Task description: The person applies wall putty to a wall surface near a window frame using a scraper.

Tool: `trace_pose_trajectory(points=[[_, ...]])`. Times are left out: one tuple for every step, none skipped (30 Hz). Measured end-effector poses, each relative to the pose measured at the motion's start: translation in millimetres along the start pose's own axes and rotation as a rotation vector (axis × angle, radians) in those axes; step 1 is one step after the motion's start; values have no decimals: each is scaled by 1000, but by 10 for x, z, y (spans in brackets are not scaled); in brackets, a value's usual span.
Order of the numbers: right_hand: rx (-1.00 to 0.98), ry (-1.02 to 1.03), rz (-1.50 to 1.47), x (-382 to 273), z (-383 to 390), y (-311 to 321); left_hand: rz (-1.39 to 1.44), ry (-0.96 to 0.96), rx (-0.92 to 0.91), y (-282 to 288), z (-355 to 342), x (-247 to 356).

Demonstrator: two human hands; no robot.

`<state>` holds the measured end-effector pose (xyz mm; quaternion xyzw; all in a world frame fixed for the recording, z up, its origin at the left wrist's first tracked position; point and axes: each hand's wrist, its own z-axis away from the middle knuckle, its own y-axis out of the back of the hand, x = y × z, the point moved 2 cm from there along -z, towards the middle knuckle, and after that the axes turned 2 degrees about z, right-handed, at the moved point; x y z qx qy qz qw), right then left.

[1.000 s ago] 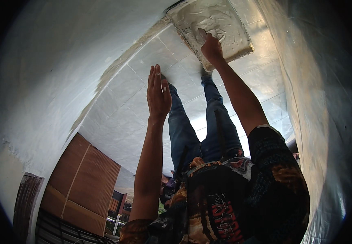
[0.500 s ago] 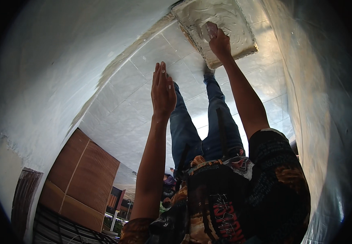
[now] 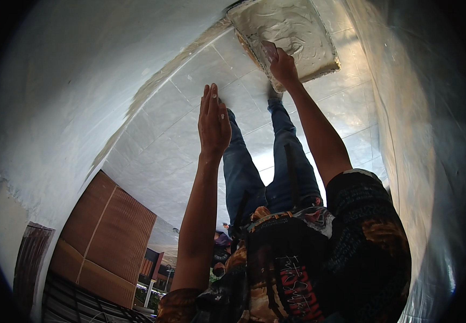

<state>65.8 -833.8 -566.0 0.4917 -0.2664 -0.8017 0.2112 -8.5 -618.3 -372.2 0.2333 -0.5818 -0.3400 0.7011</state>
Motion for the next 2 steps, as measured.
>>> trace_pose_trajectory(points=[[-27,66,58,4,15,-77,-2,5,-5,-1,7,-1],[-52,130,117,26,25,-164,-4,9,-11,-6,8,2]])
